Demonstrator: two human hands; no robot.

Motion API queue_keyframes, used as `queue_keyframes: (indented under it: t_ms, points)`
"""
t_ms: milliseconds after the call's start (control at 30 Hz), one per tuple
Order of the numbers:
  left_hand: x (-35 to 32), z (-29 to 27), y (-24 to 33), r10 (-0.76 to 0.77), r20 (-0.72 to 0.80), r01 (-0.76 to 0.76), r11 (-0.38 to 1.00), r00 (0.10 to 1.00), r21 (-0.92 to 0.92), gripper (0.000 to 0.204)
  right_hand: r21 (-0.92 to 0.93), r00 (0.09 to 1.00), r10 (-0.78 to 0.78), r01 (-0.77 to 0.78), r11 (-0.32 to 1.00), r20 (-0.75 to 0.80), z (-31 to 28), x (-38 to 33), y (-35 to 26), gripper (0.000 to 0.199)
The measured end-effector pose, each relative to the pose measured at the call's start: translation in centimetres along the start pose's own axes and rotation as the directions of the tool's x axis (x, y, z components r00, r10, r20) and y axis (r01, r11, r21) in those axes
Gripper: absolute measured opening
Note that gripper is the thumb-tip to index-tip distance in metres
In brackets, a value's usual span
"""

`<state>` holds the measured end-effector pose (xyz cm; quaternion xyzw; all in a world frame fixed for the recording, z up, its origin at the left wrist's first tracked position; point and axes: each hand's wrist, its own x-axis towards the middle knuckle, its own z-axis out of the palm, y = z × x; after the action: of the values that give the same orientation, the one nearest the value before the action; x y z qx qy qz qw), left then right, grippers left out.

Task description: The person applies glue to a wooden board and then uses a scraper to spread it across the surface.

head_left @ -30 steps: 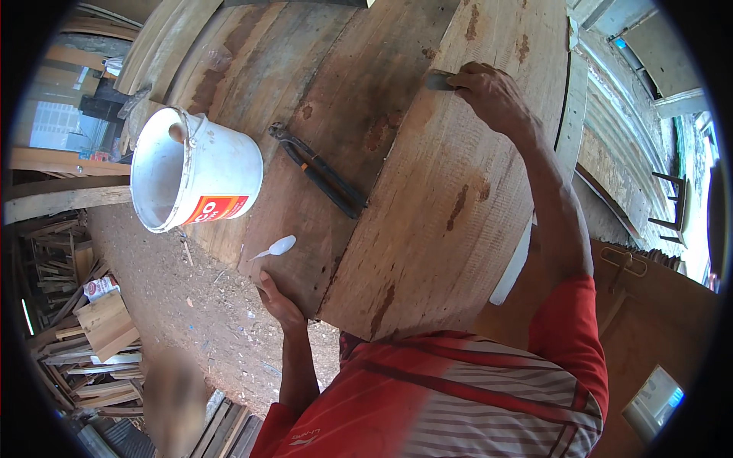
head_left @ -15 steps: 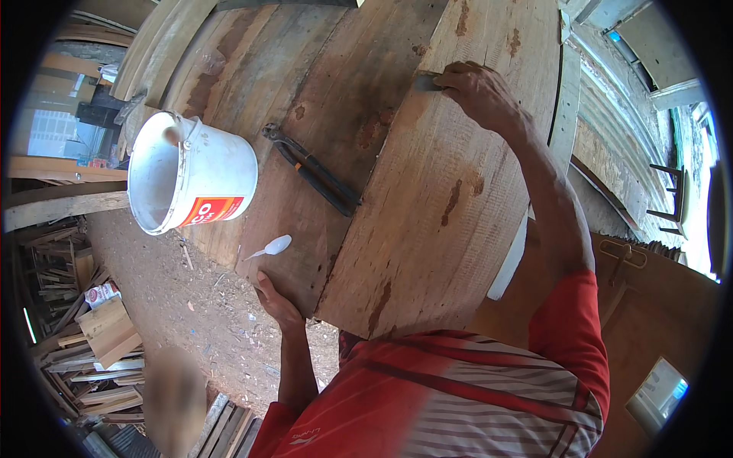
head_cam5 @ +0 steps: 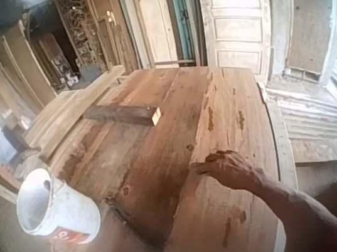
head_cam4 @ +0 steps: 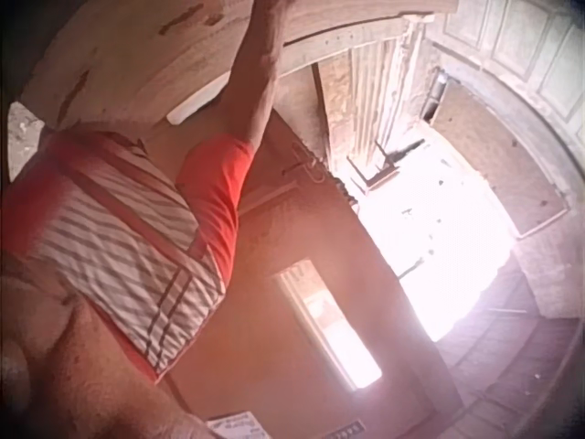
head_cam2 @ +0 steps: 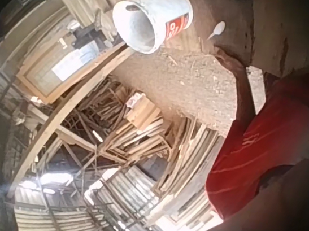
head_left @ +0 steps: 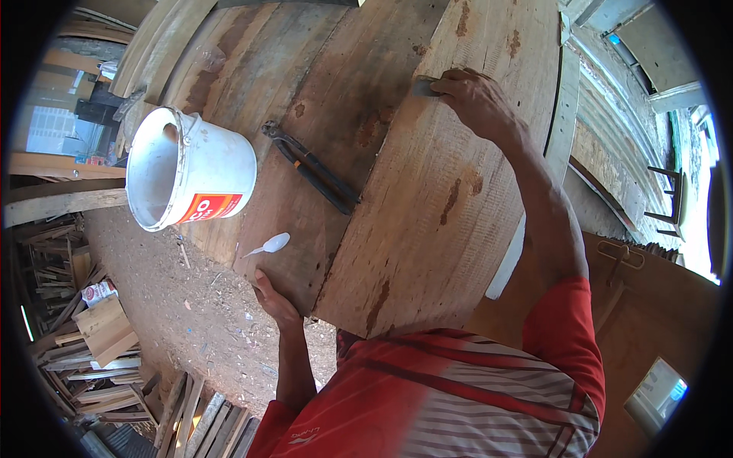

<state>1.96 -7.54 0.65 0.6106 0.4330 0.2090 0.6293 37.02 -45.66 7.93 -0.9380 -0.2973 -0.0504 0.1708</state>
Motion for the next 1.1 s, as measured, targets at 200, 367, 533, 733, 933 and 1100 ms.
queue_keyframes:
  t_ms: [200,367,533,733,933,1100]
  points:
    - [-0.3,-0.2,0.1,-0.001,-0.05,0.003,0.999,0.999,0.033,0.077,0.027,1.0,-0.015,0.016,1.0,-0.017,-0.3,0.5,-0.3,0.024]
    - [-0.2,-0.3,0.3,-0.018,-0.039,0.018,1.0,0.999,0.02,0.076,-0.004,0.998,-0.058,0.058,0.998,0.036,-0.3,1.3,-0.2,0.025]
    - [-0.2,0.1,0.0,0.012,-0.053,-0.009,0.998,0.999,0.058,0.077,-0.065,0.996,-0.072,0.068,0.996,-0.058,0.4,0.7,0.5,0.024]
    - [-0.1,-0.7,-1.0,-0.017,-0.014,0.017,1.0,1.0,0.01,0.078,-0.123,0.987,-0.106,0.092,0.988,-0.119,1.2,0.9,1.2,0.019]
    - [0.6,-0.9,-0.8,0.036,-0.023,-0.035,0.998,0.999,0.045,0.077,-0.071,0.999,-0.034,0.031,0.997,-0.029,0.1,0.8,0.2,0.023]
    - [-0.1,-0.3,-0.4,-0.004,-0.004,0.004,1.0,1.0,0.018,0.077,-0.066,0.991,-0.103,0.098,0.993,-0.084,0.5,0.7,1.1,0.019]
